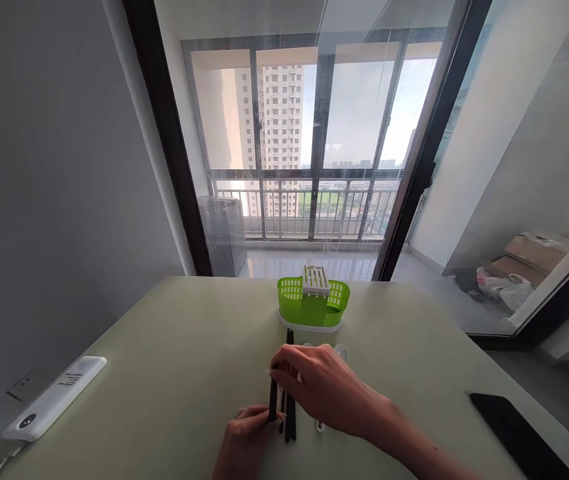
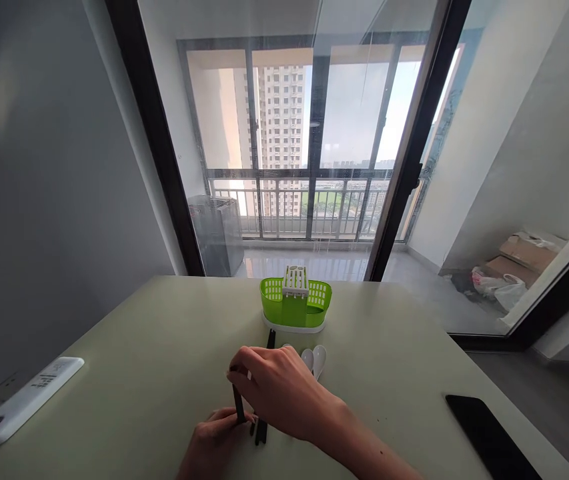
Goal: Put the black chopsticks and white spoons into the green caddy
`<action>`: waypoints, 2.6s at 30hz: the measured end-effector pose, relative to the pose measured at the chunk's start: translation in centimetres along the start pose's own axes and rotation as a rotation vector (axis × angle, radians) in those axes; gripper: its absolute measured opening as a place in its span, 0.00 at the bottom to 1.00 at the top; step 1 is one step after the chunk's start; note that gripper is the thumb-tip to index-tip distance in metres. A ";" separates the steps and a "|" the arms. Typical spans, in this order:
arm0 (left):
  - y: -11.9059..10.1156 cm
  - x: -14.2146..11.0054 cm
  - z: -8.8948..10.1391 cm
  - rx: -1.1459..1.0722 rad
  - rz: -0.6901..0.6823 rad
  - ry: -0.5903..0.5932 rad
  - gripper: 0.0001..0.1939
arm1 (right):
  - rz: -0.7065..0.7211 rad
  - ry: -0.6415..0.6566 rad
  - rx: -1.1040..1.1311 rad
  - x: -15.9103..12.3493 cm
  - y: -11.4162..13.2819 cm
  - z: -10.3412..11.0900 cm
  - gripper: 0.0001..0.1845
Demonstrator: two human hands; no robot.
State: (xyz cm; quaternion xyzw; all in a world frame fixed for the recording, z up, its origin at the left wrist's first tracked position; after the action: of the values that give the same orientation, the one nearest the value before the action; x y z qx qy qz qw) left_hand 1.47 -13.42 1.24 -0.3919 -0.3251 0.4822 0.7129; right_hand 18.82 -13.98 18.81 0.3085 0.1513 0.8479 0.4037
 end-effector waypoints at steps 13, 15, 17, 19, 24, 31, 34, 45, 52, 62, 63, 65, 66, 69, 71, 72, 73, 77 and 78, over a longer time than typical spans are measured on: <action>1.1 -0.3 0.8 -0.076 0.054 -0.203 0.11 | 0.079 -0.003 -0.020 -0.4 0.5 0.1 0.11; 1.1 -0.4 1.2 -0.052 0.010 -0.246 0.12 | 0.072 0.011 -0.055 -0.4 0.5 0.0 0.12; 1.0 -0.5 1.5 -0.048 -0.014 -0.258 0.14 | 0.070 0.028 -0.095 -0.3 0.6 0.0 0.12; 0.6 -0.5 1.6 -0.057 -0.039 -0.255 0.16 | 0.082 0.041 -0.126 -0.3 0.7 -0.1 0.11; -0.3 -0.5 1.8 -0.064 -0.054 -0.248 0.16 | 0.127 0.044 -0.179 -0.3 1.1 -0.4 0.10; -1.1 -0.6 1.9 -0.050 -0.093 -0.254 0.17 | 0.211 0.018 -0.203 -0.4 1.5 -1.1 0.12; -1.2 -0.7 1.9 -0.031 -0.112 -0.266 0.16 | 0.189 0.003 -0.179 -0.4 1.4 -1.0 0.12; -1.2 -0.8 2.0 -0.029 -0.163 -0.247 0.14 | 0.018 0.033 0.124 -0.3 1.2 -1.0 0.09; -1.8 -1.0 2.0 -0.012 -0.175 -0.263 0.13 | -0.016 0.014 0.196 -0.6 0.9 -1.1 0.10; -2.2 -0.9 1.6 0.042 -0.175 -0.200 0.14 | 0.037 -0.001 0.183 -0.1 1.1 -0.9 0.07; -2.3 -0.8 1.7 0.037 -0.177 -0.194 0.15 | 0.044 -0.003 0.172 0.0 1.2 -0.7 0.07; -2.4 -0.8 1.7 0.019 -0.171 -0.183 0.15 | 0.056 -0.007 0.141 0.1 1.3 -0.5 0.06; -2.4 -0.7 1.6 0.009 -0.163 -0.174 0.16 | 0.064 -0.011 0.121 0.2 1.3 -0.4 0.06; -2.2 -0.6 1.4 -0.020 -0.119 -0.169 0.15 | 0.096 -0.024 0.058 0.3 1.3 -0.4 0.06; -1.8 -0.5 1.1 -0.040 -0.068 -0.178 0.14 | 0.095 -0.036 0.038 0.4 1.3 -0.5 0.07; -1.5 -0.5 1.0 -0.051 -0.040 -0.178 0.14 | 0.085 -0.036 0.035 0.4 1.2 -0.6 0.08; -1.2 -0.4 0.9 -0.059 -0.013 -0.172 0.13 | 0.071 -0.034 0.034 0.5 1.1 -0.6 0.08; -0.4 -0.3 0.6 -0.053 0.045 -0.145 0.12 | 0.028 0.013 0.025 0.8 1.1 -0.3 0.07; -0.2 -0.3 0.6 -0.043 0.047 -0.140 0.11 | 0.022 0.025 0.028 0.9 1.1 -0.2 0.08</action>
State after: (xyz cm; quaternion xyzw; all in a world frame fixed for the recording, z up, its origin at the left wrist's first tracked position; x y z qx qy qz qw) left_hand 0.98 -13.56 1.70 -0.3801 -0.3749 0.5180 0.6683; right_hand 17.62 -14.02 19.57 0.3051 0.1650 0.8539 0.3880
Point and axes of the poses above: each hand's wrist, its own x-axis towards the middle knuckle, its own z-axis out of the back of the hand, y = z × x, the point moved 5 cm from there along x, towards the middle knuckle, and after that the axes turned 2 degrees about y, right-handed, at the moved point
